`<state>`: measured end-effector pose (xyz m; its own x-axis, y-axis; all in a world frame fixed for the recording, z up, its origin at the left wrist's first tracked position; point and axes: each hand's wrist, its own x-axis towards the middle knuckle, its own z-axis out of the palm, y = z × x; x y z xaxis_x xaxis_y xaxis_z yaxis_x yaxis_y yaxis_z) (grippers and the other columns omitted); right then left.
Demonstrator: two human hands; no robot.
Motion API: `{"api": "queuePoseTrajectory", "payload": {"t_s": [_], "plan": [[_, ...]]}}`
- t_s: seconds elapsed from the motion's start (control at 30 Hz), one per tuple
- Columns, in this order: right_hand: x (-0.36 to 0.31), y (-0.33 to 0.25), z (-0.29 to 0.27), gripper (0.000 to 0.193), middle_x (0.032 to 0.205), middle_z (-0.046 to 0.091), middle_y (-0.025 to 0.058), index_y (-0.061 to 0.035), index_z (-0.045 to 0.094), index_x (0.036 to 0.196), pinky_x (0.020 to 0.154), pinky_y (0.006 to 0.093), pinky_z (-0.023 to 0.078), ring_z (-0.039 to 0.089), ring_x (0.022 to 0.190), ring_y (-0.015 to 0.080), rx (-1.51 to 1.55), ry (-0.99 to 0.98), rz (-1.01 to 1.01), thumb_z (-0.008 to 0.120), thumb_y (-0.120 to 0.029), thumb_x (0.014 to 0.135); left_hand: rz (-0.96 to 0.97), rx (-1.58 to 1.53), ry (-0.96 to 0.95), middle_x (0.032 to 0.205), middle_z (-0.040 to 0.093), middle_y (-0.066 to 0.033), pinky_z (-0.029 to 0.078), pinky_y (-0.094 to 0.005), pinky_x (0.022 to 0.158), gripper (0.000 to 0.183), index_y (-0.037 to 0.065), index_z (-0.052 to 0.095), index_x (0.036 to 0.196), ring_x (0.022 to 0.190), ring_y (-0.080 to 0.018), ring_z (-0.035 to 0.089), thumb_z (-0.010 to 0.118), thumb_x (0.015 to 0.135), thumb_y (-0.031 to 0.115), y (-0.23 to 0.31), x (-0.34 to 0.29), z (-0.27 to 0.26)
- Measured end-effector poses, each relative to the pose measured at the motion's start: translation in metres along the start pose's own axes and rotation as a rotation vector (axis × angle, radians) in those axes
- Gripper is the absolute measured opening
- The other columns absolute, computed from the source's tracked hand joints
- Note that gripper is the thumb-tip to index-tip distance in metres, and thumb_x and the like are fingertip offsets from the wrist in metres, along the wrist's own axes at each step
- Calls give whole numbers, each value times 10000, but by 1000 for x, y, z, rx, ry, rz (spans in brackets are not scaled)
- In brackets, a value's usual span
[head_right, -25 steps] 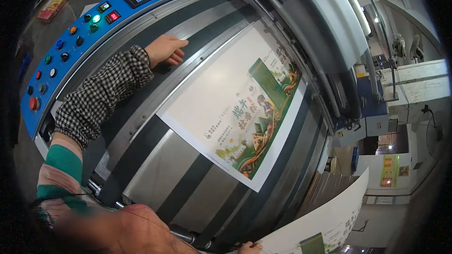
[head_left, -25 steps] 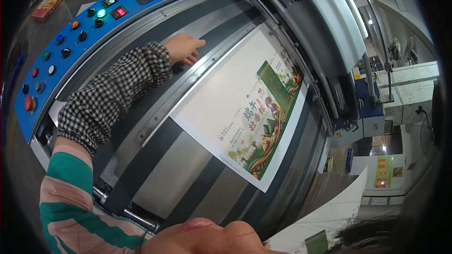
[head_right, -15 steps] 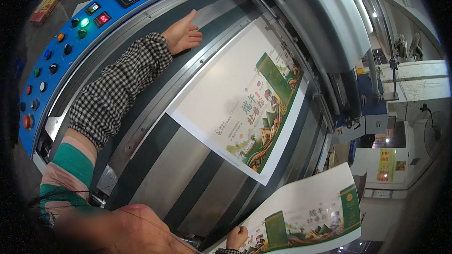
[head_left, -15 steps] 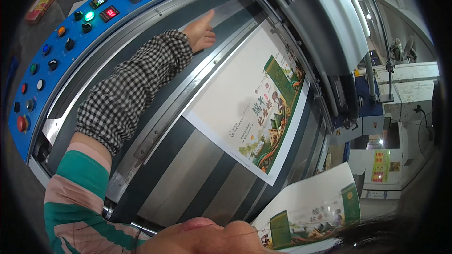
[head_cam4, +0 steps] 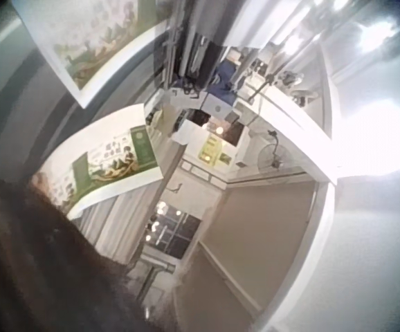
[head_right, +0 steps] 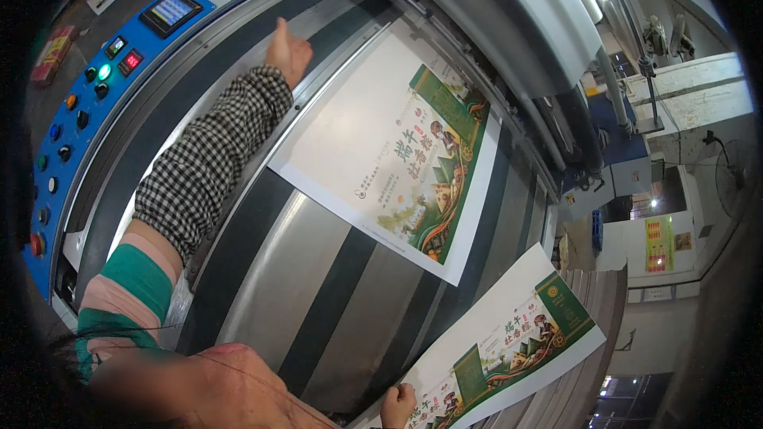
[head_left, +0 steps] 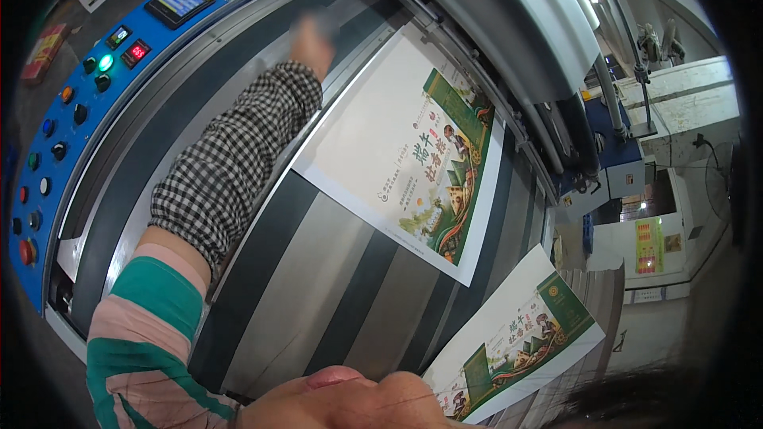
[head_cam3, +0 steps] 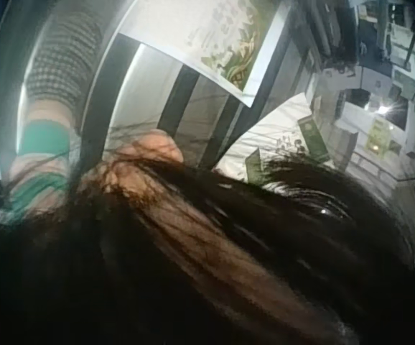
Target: The person operates a large industrial laminating machine in a factory setting. They feed printed sheets into the machine's rollers, press buttons on the control panel to adjust settings, and retrieve the laminated sheets from the output side.
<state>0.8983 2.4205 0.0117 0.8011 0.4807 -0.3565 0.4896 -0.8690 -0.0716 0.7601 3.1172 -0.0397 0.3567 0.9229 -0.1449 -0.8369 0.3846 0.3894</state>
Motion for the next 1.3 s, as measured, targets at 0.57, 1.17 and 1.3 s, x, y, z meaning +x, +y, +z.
{"api": "queuePoseTrajectory", "payload": {"t_s": [0.57,1.17,1.3], "plan": [[-18,32,45,314,1098,430,169,-37,424,1113,884,377,311,375,1048,284,194,12,174,465,-225,864,-54,256,-136,1369,264,-310,343,-382,1035,723,-144,201,1322,1257,-352,361,318,949,464,-21,-120,-6],[-111,-92,71,172,649,284,-36,-60,357,677,499,268,257,295,609,80,1068,326,-538,473,-26,800,220,855,37,1153,535,-222,452,-311,909,599,-89,431,1226,1063,-259,555,430,927,430,89,-378,-26],[-181,-121,68,149,751,497,53,9,508,785,655,289,388,471,725,155,1125,-9,-844,514,-116,867,730,1471,107,1024,623,-120,451,-278,844,344,-46,552,1135,952,-171,582,563,880,185,180,-518,-88]]}}
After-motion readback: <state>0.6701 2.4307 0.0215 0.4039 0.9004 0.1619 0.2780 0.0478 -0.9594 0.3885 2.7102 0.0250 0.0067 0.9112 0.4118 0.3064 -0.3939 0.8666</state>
